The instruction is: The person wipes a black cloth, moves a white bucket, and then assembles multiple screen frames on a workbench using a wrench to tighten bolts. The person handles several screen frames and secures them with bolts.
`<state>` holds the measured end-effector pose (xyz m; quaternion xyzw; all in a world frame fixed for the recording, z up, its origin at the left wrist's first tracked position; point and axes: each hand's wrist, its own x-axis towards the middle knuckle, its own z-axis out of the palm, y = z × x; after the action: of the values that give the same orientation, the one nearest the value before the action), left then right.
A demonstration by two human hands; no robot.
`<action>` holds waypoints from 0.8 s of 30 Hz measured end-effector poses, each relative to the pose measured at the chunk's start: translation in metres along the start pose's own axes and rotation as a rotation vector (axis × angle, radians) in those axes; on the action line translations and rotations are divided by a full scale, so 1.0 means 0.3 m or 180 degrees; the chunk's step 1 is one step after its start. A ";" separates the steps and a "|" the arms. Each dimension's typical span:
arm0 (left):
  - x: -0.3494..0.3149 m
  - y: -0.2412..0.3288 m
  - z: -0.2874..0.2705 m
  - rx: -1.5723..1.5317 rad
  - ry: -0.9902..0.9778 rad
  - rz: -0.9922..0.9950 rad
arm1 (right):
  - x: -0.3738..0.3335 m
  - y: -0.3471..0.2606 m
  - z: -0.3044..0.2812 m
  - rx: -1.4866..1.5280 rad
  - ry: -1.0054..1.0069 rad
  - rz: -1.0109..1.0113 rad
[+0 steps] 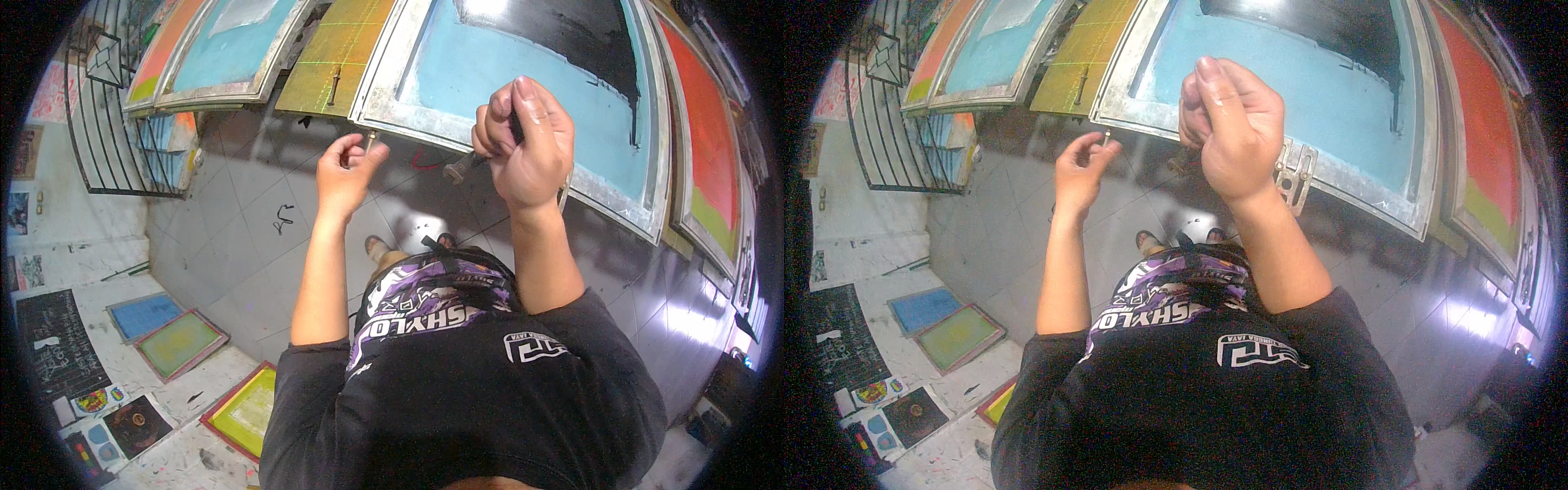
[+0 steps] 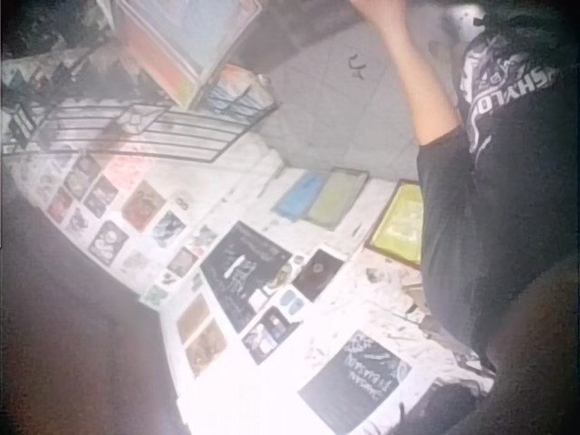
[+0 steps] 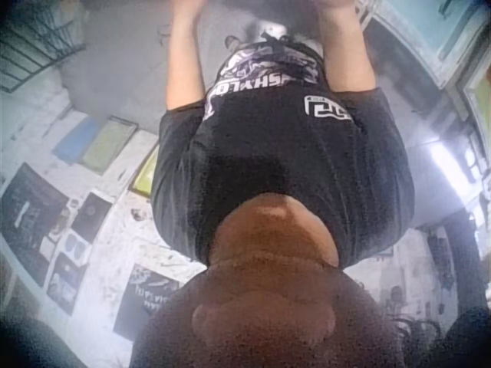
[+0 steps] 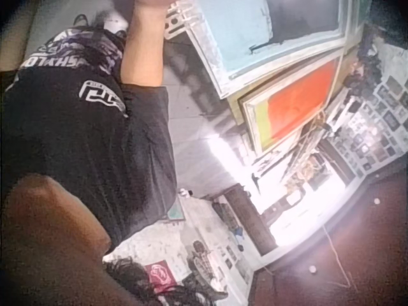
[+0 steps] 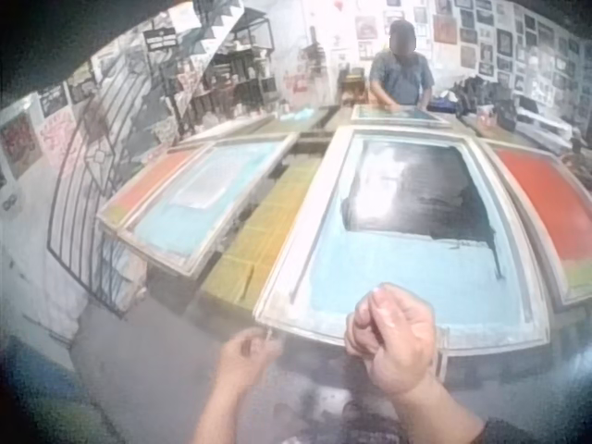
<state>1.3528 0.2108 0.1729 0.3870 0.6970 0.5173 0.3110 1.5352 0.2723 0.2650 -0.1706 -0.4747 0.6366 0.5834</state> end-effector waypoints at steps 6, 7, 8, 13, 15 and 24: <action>-0.004 0.032 -0.014 -0.1068 -0.0528 -0.1059 | 0.002 0.000 0.002 -0.0053 0.0069 0.0029; -0.002 0.032 -0.007 -0.0946 -0.0325 -0.0830 | 0.004 -0.002 -0.001 0.0009 0.0047 0.0021; 0.001 0.029 0.009 -0.0821 -0.0121 -0.0602 | 0.006 -0.002 -0.002 0.0072 0.0025 0.0014; 0.002 0.008 0.008 0.0379 0.0211 -0.0047 | 0.007 0.017 -0.004 0.0287 0.0046 0.0043; 0.005 0.035 -0.011 -0.0584 -0.0171 -0.0681 | 0.007 0.021 -0.005 0.0265 0.0057 0.0042; 0.013 0.006 0.002 -0.0965 0.0063 -0.0565 | 0.007 0.037 0.005 -0.0004 -0.0021 0.0134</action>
<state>1.3517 0.2145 0.1742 0.2676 0.6455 0.5907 0.4034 1.5271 0.2750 0.2574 -0.1788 -0.4734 0.6489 0.5682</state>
